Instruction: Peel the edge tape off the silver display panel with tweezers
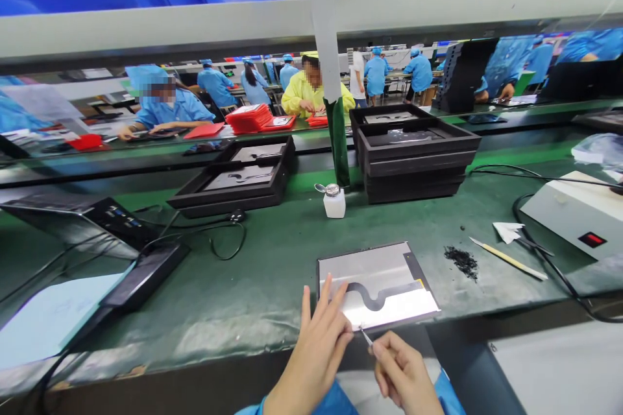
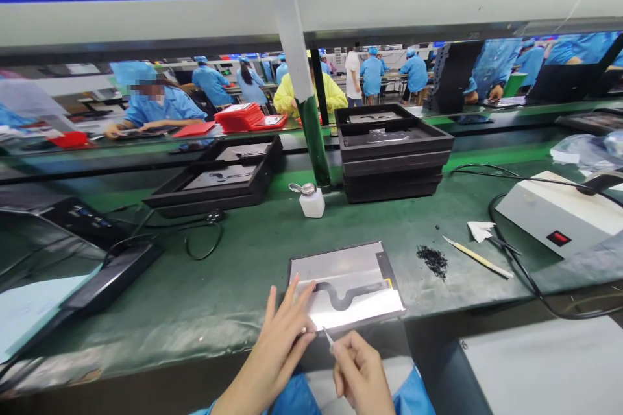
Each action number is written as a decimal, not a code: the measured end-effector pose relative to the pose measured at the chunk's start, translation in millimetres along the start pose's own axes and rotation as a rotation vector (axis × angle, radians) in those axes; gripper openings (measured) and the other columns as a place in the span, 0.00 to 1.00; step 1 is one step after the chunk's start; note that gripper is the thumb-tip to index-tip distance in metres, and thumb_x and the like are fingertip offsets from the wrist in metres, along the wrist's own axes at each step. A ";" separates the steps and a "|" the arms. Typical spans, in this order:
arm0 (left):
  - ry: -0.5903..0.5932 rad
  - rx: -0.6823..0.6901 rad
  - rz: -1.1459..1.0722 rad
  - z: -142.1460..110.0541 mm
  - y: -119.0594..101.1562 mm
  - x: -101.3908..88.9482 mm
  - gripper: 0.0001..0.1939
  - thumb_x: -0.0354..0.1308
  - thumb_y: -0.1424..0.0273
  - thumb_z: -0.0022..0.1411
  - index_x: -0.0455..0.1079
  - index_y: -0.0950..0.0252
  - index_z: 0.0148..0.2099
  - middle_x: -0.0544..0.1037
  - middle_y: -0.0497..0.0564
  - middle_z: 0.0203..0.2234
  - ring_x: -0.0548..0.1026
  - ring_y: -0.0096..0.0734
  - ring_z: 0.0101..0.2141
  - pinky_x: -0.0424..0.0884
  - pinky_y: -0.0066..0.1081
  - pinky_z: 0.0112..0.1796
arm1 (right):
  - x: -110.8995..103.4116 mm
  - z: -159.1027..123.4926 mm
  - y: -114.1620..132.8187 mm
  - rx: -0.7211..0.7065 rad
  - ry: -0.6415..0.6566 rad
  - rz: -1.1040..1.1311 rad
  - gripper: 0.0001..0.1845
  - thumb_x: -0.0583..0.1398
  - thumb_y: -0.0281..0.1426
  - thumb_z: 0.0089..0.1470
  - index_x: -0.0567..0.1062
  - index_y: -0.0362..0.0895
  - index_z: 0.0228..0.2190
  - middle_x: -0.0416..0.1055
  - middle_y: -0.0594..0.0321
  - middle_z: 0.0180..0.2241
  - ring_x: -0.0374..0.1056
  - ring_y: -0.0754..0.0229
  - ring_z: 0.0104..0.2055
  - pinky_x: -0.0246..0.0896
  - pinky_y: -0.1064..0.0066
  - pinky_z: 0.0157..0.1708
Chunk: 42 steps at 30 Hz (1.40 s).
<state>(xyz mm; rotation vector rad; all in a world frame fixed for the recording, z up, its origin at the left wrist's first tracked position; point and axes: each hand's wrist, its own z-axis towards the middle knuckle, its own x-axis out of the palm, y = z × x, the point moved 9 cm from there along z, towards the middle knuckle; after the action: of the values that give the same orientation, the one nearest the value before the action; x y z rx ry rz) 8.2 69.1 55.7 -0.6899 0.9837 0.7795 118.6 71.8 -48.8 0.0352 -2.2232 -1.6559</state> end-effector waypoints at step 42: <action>-0.123 -0.054 0.063 -45.1 33.7 -18.9 0.20 0.59 0.67 0.65 0.67 0.57 0.59 0.76 0.53 0.53 0.60 0.51 0.63 0.29 0.69 0.60 | -8.6 -12.6 0.3 0.229 -0.054 0.172 0.33 0.65 0.61 0.40 0.72 0.42 0.26 0.50 0.81 0.11 0.34 0.77 0.12 0.30 0.81 0.12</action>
<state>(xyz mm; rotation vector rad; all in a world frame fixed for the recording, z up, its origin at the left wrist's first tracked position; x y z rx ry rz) -46.4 46.7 49.8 -0.6524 0.8782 0.8961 130.5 62.3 -47.9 -0.1394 -2.3721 -1.3229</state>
